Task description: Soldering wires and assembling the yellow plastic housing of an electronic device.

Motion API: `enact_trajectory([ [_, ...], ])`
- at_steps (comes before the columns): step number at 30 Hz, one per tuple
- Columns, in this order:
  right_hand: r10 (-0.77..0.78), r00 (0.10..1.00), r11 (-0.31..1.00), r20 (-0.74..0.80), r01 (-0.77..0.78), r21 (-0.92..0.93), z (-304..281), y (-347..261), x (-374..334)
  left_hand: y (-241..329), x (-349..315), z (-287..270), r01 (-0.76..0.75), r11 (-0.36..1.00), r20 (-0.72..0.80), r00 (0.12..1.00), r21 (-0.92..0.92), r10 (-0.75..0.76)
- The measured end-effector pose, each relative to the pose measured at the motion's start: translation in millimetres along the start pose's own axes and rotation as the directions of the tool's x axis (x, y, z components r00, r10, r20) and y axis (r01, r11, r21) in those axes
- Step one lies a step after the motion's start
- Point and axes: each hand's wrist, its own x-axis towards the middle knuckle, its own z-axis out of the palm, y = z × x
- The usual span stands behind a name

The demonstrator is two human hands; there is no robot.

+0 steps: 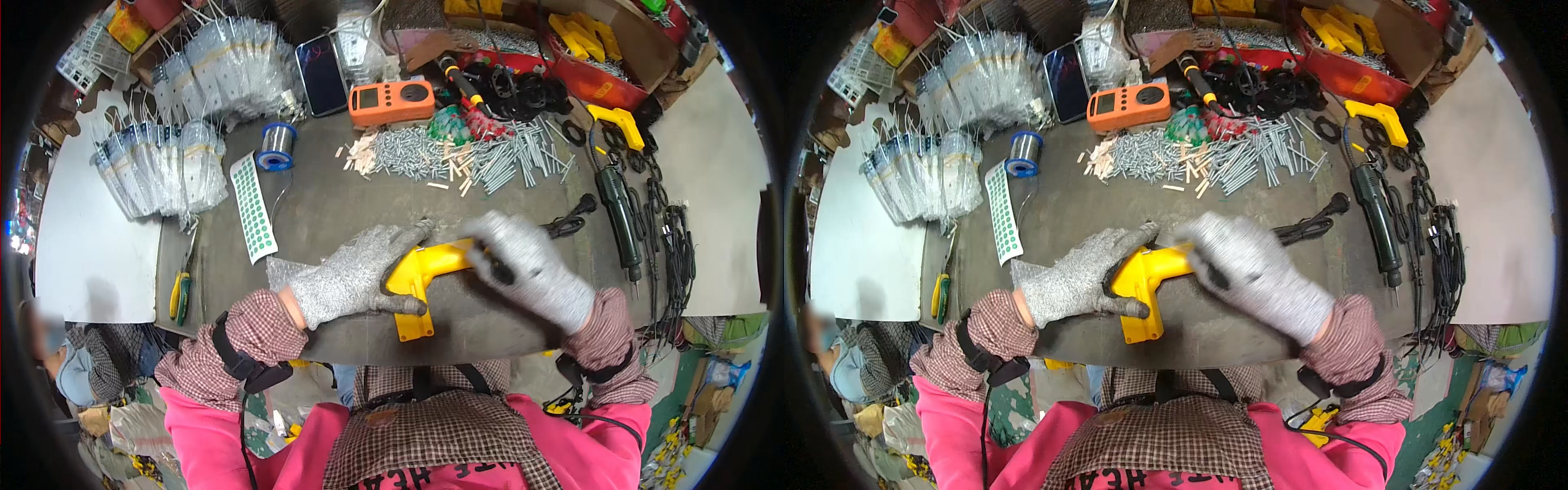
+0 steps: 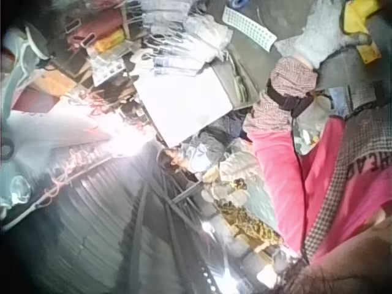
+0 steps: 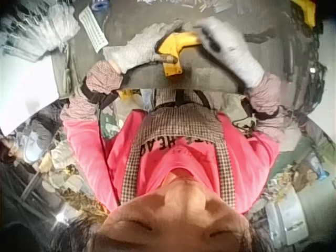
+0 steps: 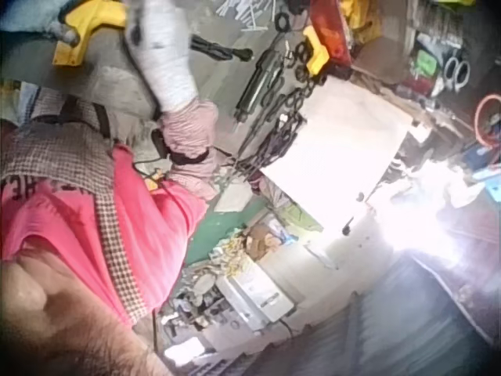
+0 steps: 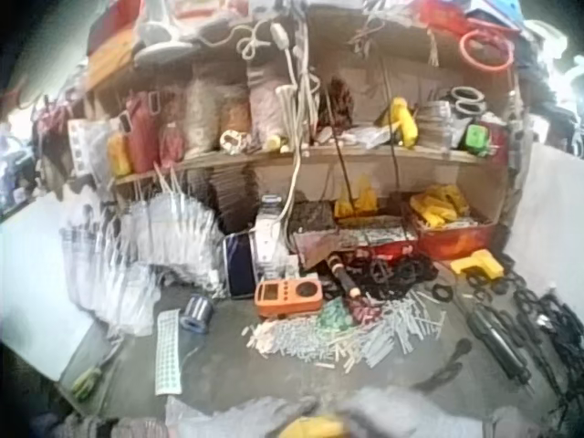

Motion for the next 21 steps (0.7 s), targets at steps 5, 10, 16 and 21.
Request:
enact_trajectory([
  [5,-0.049,0.947,0.99,0.317,0.089,-0.112,15.0,-13.1,1.8,1.0,2.9,-6.3,-0.006,0.999,0.1,0.995,0.034,0.003],
  [10,-0.058,0.931,0.981,0.36,0.12,-0.152,22.8,-23.8,-6.4,-4.2,3.7,-0.1,-0.027,0.997,0.096,0.995,0.068,0.02],
  [16,-0.237,0.912,0.963,0.334,0.266,-0.043,20.3,-15.1,3.6,-0.5,3.5,-7.0,-0.08,0.996,0.092,0.993,0.048,0.076],
  [21,0.122,0.988,0.845,0.094,-0.153,0.512,25.3,-22.0,-10.3,-8.4,-4.7,1.5,-0.114,0.993,-0.027,0.993,0.017,0.114],
])
